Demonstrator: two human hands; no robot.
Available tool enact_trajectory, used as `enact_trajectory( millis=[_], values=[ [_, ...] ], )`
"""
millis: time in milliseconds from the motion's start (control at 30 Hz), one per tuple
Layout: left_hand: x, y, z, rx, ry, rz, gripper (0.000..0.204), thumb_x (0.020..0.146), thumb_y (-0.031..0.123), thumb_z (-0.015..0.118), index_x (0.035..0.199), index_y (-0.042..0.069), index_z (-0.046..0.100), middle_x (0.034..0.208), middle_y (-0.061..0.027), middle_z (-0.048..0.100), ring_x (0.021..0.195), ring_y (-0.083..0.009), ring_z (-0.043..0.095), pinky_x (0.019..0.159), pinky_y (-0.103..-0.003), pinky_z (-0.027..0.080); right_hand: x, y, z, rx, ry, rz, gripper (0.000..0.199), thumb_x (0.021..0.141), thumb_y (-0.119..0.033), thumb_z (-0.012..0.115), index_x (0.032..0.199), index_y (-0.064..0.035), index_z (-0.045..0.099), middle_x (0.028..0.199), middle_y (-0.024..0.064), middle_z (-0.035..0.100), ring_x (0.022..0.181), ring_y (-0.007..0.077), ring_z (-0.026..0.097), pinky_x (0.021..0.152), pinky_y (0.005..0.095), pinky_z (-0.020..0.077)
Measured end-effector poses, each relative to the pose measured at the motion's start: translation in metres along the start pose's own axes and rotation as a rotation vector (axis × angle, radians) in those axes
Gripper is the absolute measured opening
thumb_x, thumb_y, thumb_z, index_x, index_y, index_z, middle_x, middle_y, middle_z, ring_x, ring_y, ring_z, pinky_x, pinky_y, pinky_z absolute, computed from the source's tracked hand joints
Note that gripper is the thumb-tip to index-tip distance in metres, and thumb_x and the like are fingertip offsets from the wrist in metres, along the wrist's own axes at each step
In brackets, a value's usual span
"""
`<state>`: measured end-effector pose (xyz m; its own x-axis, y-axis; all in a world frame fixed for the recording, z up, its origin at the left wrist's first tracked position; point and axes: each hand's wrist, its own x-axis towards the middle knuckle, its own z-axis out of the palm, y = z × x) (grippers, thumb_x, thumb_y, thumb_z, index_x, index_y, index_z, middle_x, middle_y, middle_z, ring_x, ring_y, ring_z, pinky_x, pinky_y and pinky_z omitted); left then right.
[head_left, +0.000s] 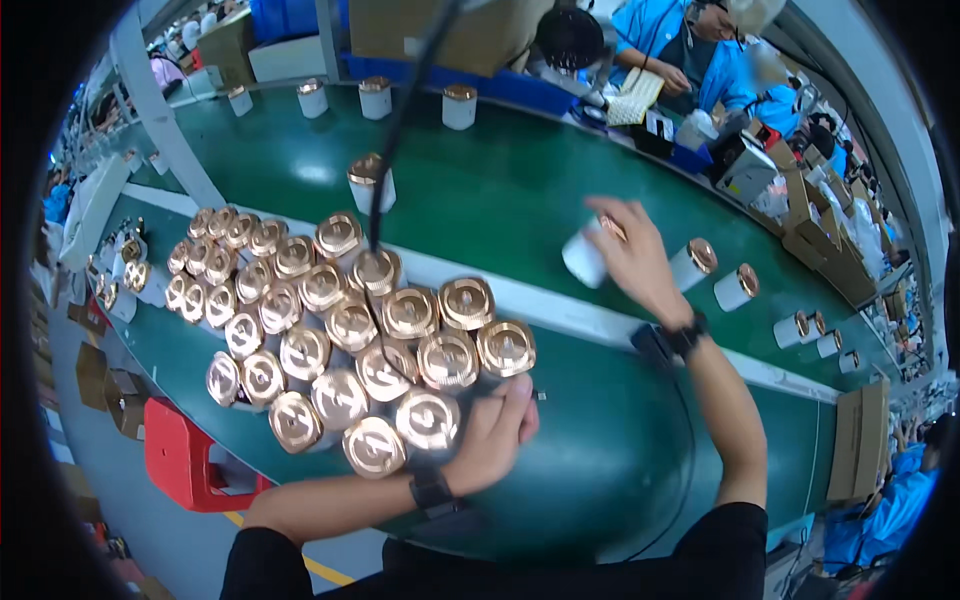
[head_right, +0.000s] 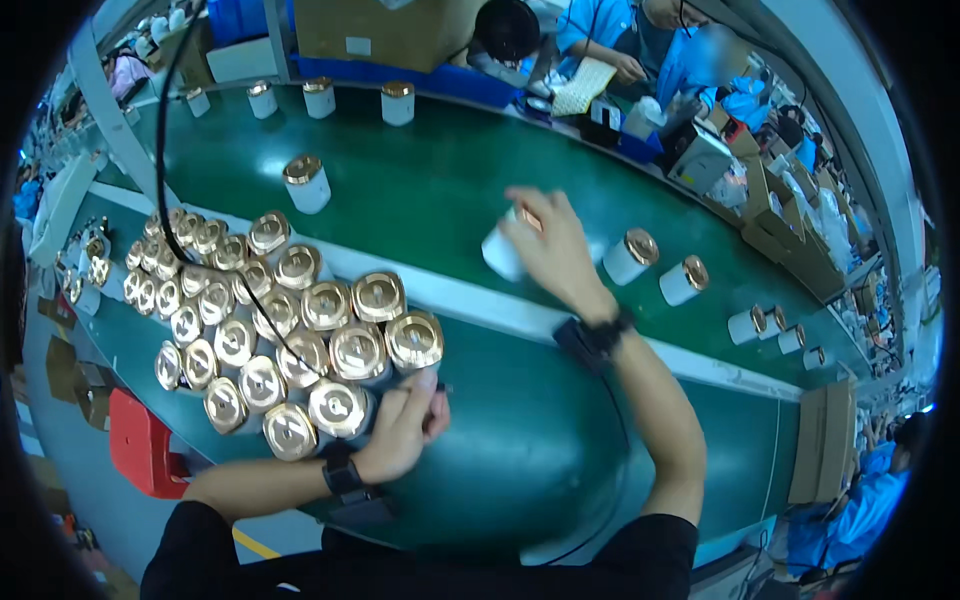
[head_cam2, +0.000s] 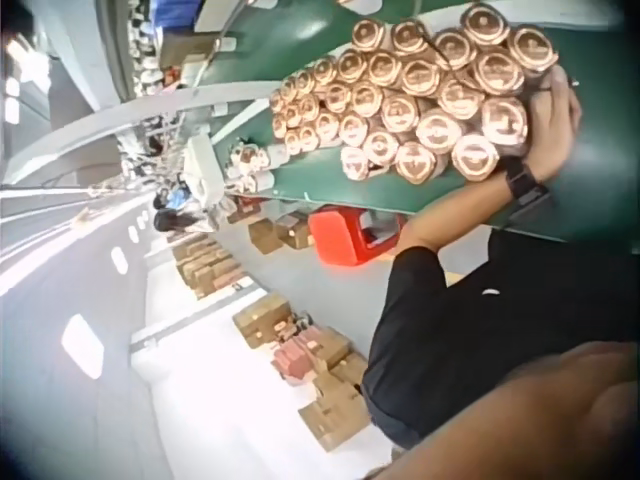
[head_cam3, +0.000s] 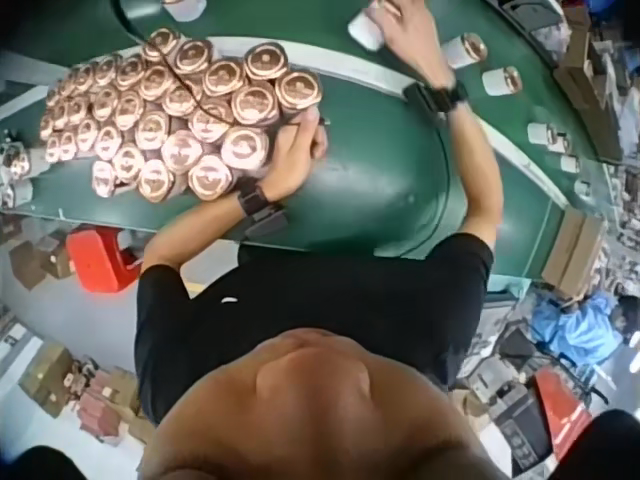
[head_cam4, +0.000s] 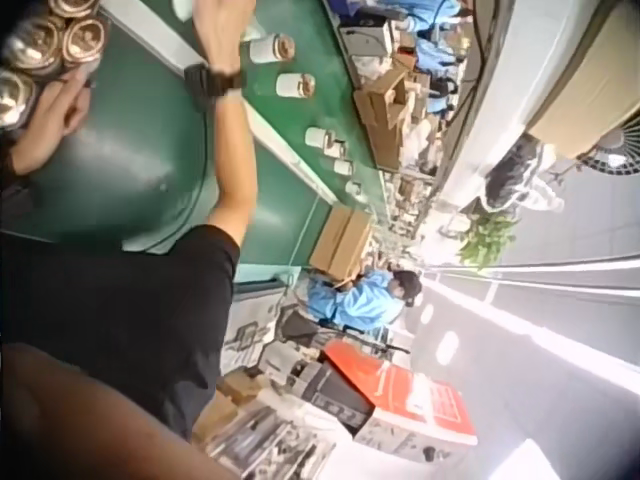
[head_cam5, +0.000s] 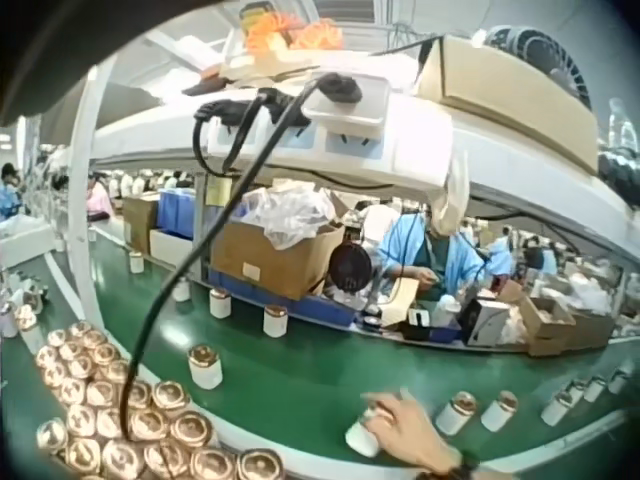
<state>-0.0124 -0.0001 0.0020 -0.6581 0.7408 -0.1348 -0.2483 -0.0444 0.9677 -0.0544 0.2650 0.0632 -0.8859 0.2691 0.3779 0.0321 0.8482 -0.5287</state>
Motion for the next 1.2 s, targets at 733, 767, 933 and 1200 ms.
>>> enact_trajectory(
  millis=[733,767,933,1200],
  values=[
    [0.002,0.001,0.003,0.033,-0.129,0.050,0.046,0.103,0.042,0.035,0.073,0.008,0.044,0.057,0.0005,0.043,0.049,-0.0062,0.038,0.045,-0.021,0.029,-0.179,-0.040,0.003,0.729,0.043,0.366,0.074,0.076,-0.017,0.076,0.135,0.0002,0.035,0.114,0.0156,0.058,0.105,0.0267,0.061,0.094,0.0366,0.0468],
    [0.004,0.002,0.005,0.042,-0.130,0.066,0.047,0.103,0.042,0.035,0.071,0.008,0.044,0.056,0.0002,0.043,0.048,-0.0065,0.037,0.045,-0.021,0.029,-0.180,-0.038,0.006,0.951,0.026,0.390,0.072,0.076,-0.015,0.072,0.136,-0.0002,0.035,0.113,0.0162,0.058,0.103,0.0267,0.061,0.093,0.0373,0.0477],
    [-0.005,0.008,0.001,0.005,-0.088,0.063,0.051,0.104,0.039,0.034,0.065,0.007,0.044,0.052,-0.0010,0.043,0.046,-0.0076,0.036,0.045,-0.023,0.030,-0.161,-0.075,0.033,1.314,-0.047,0.359,0.070,0.078,-0.021,0.060,0.140,-0.0021,0.033,0.107,0.0150,0.060,0.094,0.0226,0.061,0.085,0.0343,0.0497],
    [-0.005,0.002,0.003,0.339,0.034,0.415,0.046,0.103,0.022,0.039,0.065,-0.001,0.051,0.048,-0.0069,0.043,0.041,-0.0170,0.045,0.044,-0.032,0.036,-0.157,-0.080,0.045,1.254,0.023,0.430,0.059,0.091,-0.036,0.051,0.136,-0.0009,0.037,0.104,0.0144,0.061,0.090,0.0180,0.061,0.077,0.0298,0.0504]
  ],
)
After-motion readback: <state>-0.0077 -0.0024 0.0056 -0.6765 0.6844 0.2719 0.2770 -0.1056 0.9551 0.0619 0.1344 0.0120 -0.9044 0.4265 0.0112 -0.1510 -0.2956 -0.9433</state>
